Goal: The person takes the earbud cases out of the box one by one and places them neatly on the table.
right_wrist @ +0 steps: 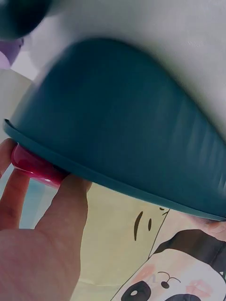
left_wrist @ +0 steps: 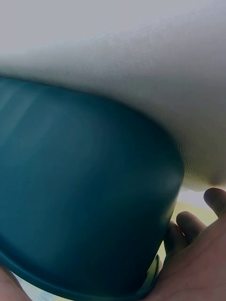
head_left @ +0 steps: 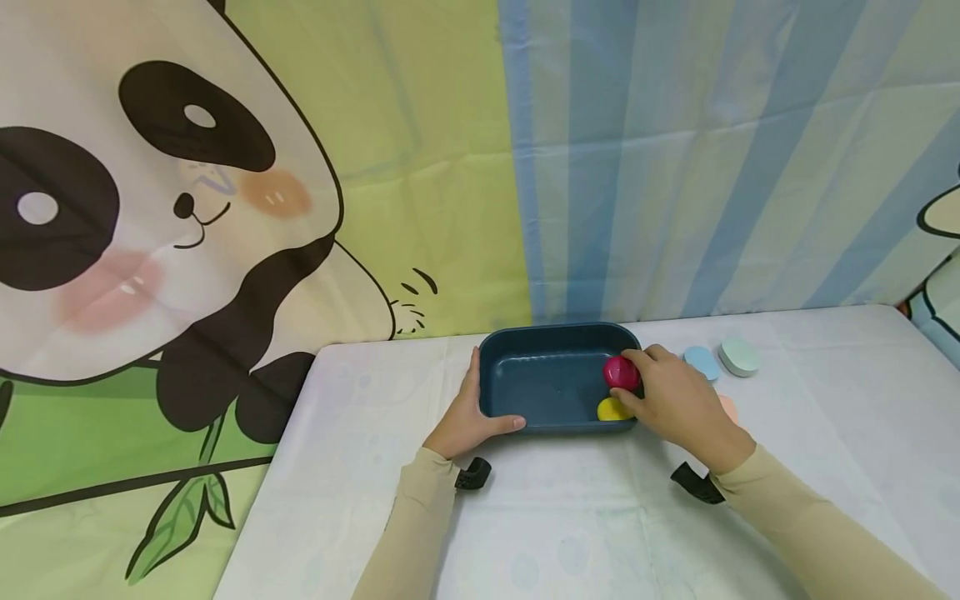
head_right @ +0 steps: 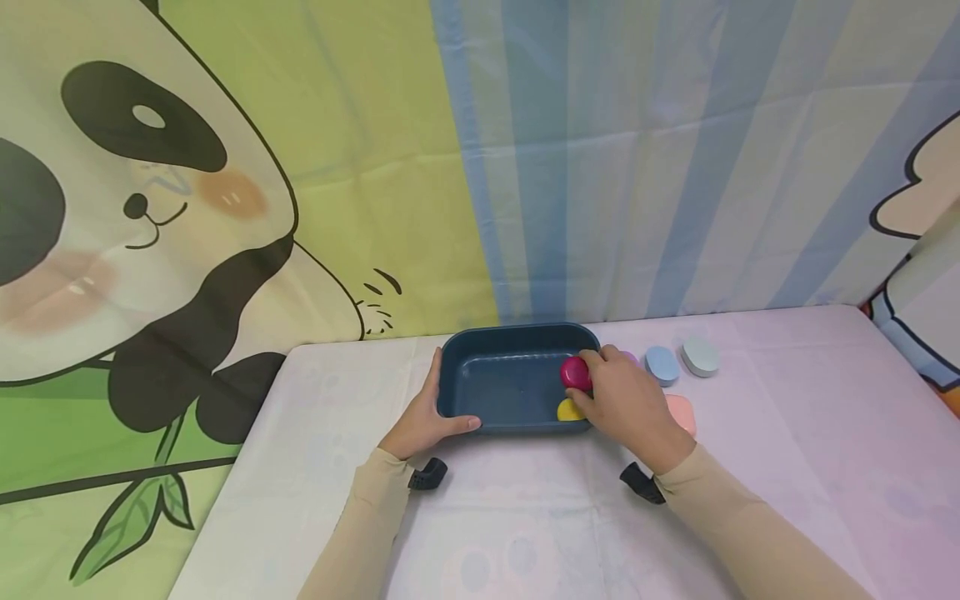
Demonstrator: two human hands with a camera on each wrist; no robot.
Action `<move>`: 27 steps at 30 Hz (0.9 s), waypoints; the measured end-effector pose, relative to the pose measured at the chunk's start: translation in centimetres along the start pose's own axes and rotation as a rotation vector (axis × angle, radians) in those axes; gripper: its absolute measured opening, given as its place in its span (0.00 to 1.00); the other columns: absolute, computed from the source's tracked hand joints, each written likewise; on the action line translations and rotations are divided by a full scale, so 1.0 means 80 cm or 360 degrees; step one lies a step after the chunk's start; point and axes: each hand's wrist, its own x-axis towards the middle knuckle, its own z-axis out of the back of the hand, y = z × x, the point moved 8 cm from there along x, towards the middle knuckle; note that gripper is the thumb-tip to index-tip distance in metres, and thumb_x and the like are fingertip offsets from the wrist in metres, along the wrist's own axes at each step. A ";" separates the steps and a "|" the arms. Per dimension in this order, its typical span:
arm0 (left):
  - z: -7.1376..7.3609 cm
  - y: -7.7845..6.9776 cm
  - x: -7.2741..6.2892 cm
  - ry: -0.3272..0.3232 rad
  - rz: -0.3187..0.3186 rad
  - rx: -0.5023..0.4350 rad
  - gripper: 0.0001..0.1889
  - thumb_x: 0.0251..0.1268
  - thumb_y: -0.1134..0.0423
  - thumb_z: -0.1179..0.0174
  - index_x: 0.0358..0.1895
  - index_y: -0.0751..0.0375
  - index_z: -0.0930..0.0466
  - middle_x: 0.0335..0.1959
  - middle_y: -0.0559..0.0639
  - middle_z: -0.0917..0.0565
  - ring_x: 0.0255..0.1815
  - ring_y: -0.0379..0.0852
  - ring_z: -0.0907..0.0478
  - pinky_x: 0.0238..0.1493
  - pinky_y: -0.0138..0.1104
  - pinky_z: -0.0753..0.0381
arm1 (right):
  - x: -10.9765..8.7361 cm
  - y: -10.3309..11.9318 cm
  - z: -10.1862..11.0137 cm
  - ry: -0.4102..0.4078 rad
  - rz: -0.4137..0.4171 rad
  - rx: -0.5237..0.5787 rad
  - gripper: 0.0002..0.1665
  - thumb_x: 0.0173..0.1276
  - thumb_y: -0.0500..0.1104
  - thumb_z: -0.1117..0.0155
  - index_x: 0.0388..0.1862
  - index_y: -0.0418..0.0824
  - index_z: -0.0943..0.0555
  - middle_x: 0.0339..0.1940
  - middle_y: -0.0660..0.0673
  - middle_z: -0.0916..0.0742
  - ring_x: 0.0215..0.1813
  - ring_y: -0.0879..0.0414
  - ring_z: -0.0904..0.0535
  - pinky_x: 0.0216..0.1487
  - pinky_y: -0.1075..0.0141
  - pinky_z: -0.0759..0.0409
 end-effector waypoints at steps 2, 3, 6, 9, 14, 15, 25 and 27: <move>0.000 0.001 0.000 -0.0003 -0.0002 0.0000 0.73 0.47 0.37 0.23 0.82 0.45 0.76 0.82 0.41 0.67 0.82 0.46 0.65 0.77 0.53 0.53 | -0.004 -0.003 0.004 -0.0011 -0.0001 -0.0006 0.34 0.61 0.50 0.23 0.58 0.29 0.20 0.45 0.33 0.17 0.35 0.46 0.18 0.34 0.53 0.15; 0.000 0.001 0.001 -0.0004 -0.0002 -0.0002 0.73 0.47 0.37 0.23 0.82 0.46 0.76 0.82 0.42 0.67 0.82 0.46 0.65 0.77 0.53 0.53 | -0.006 -0.005 0.005 -0.0019 -0.0002 -0.0011 0.34 0.61 0.50 0.22 0.58 0.29 0.20 0.45 0.32 0.17 0.35 0.46 0.18 0.34 0.53 0.16; 0.000 0.001 0.000 -0.0006 0.0002 -0.0003 0.73 0.47 0.39 0.23 0.82 0.47 0.76 0.82 0.41 0.67 0.82 0.46 0.64 0.77 0.53 0.53 | -0.012 -0.011 0.011 -0.0055 0.0007 -0.0025 0.34 0.60 0.49 0.22 0.57 0.29 0.20 0.46 0.32 0.17 0.34 0.47 0.19 0.32 0.55 0.16; 0.000 0.001 0.001 -0.0010 0.0001 0.0003 0.72 0.48 0.40 0.23 0.82 0.47 0.76 0.82 0.41 0.67 0.82 0.45 0.64 0.77 0.53 0.53 | -0.018 -0.016 0.016 -0.0095 0.0023 -0.0040 0.34 0.59 0.49 0.21 0.56 0.29 0.20 0.45 0.32 0.16 0.33 0.48 0.20 0.30 0.56 0.17; 0.000 0.001 0.000 -0.0006 0.0002 0.0014 0.72 0.48 0.40 0.23 0.82 0.47 0.76 0.82 0.41 0.67 0.82 0.45 0.64 0.77 0.53 0.53 | -0.028 -0.024 0.023 -0.0148 0.0055 -0.0064 0.34 0.57 0.48 0.20 0.56 0.29 0.20 0.45 0.31 0.16 0.36 0.44 0.18 0.31 0.53 0.16; 0.000 0.001 0.000 -0.0004 0.0005 0.0015 0.72 0.48 0.39 0.23 0.82 0.46 0.76 0.82 0.41 0.67 0.82 0.45 0.64 0.77 0.53 0.53 | -0.030 -0.026 0.024 -0.0152 0.0056 -0.0068 0.35 0.57 0.48 0.20 0.57 0.29 0.20 0.45 0.31 0.16 0.38 0.43 0.18 0.31 0.52 0.16; 0.000 0.001 -0.001 -0.0005 0.0021 -0.0002 0.70 0.52 0.46 0.23 0.81 0.42 0.77 0.82 0.40 0.67 0.82 0.45 0.65 0.77 0.54 0.53 | -0.045 -0.047 0.030 -0.0199 0.0040 -0.0056 0.34 0.59 0.48 0.21 0.56 0.28 0.20 0.42 0.33 0.18 0.34 0.45 0.20 0.25 0.56 0.18; -0.001 0.001 -0.001 -0.0005 0.0023 -0.0001 0.69 0.53 0.48 0.23 0.81 0.42 0.77 0.82 0.40 0.67 0.82 0.46 0.65 0.77 0.54 0.53 | -0.049 -0.051 0.031 -0.0204 0.0024 -0.0042 0.34 0.59 0.47 0.22 0.57 0.29 0.21 0.44 0.32 0.18 0.40 0.37 0.18 0.24 0.57 0.19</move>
